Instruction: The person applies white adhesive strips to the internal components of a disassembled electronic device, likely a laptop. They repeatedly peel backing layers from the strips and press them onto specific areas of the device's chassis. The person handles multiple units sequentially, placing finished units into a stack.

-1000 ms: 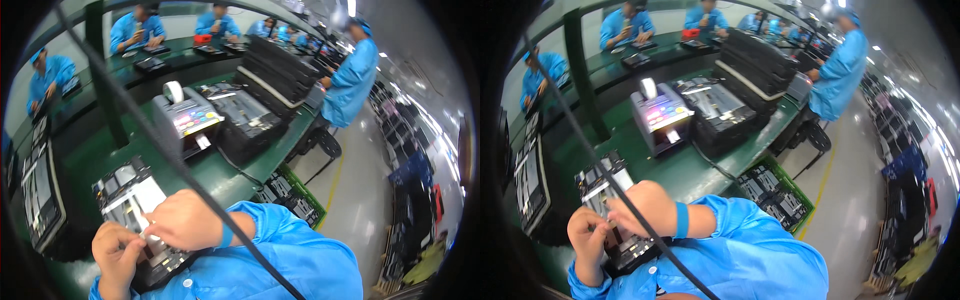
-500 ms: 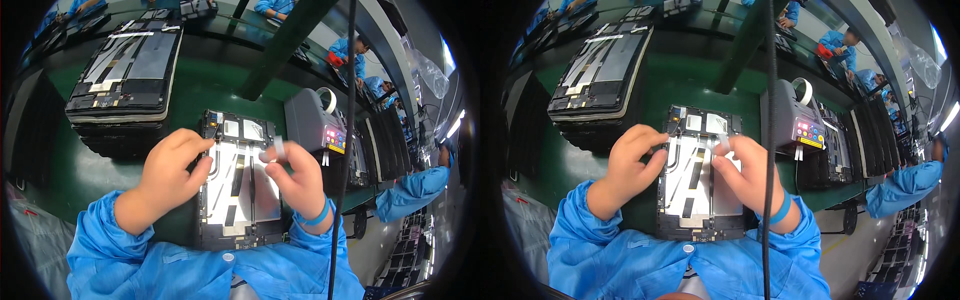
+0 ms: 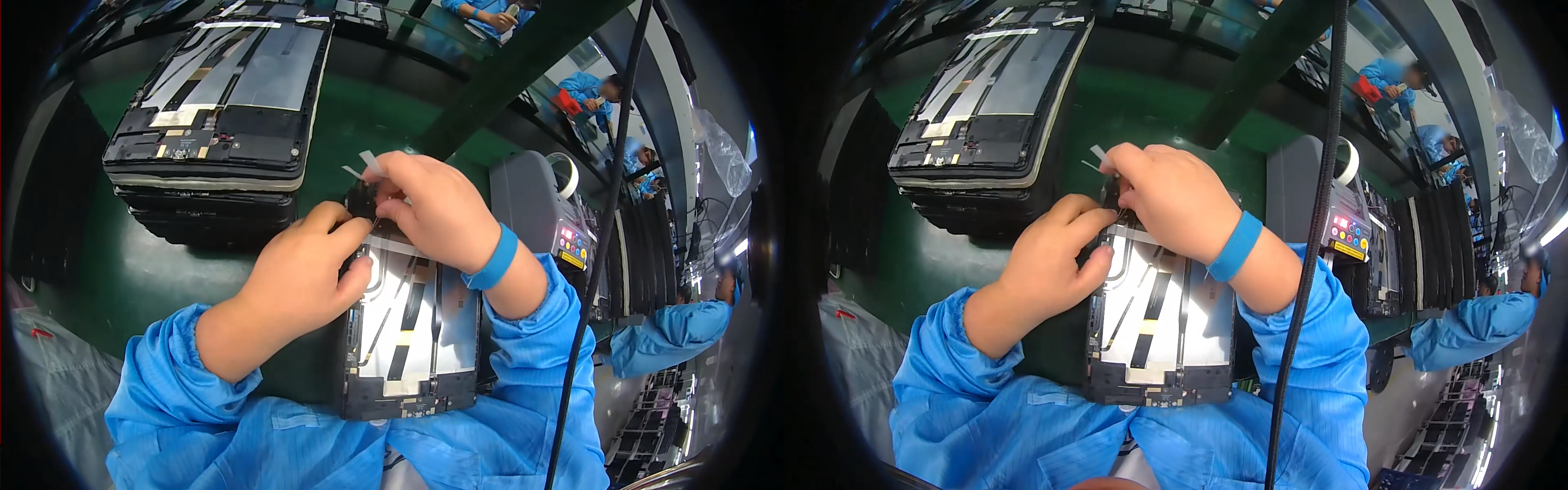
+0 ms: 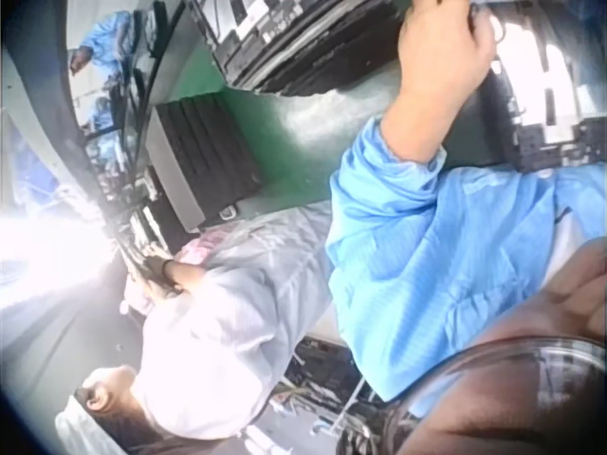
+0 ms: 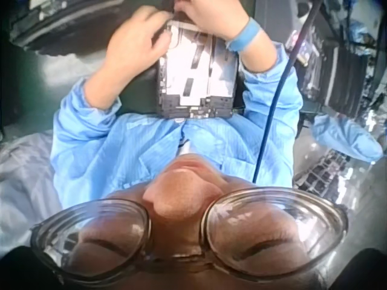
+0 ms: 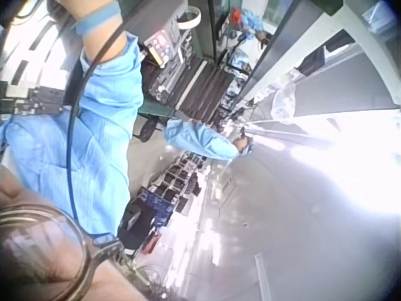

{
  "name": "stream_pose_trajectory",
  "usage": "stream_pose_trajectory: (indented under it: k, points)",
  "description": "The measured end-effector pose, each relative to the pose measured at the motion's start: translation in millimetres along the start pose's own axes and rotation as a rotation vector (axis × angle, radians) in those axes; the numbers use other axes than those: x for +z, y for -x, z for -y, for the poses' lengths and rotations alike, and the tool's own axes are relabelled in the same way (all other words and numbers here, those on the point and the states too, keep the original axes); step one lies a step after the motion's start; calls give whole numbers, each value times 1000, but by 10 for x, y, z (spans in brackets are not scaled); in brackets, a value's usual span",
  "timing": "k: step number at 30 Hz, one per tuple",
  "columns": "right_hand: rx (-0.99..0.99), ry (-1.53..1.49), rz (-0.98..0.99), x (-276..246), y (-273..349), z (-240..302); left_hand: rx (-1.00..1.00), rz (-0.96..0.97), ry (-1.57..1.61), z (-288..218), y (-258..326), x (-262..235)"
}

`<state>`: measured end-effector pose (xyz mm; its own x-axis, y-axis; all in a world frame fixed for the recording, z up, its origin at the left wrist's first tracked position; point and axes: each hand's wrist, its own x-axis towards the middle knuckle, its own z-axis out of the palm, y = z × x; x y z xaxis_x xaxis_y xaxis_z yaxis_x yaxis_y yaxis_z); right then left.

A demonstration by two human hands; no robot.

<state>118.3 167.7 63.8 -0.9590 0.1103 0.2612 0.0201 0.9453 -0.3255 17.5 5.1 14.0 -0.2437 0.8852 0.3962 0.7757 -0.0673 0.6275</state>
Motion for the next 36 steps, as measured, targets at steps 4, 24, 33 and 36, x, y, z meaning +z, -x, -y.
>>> stream_pose_trajectory:
  k: [4,24,33,36]
  points:
    - [166,-80,-39,44,-5,16,-2,16,1,4,-10,-5]
    - [-173,44,90,-115,60,-132,-20,82,232,178,-58,108]
    - [125,-12,-126,31,195,-237,-53,84,261,169,-49,101]
    - [146,-232,-79,81,224,-270,-46,89,264,165,-55,95]
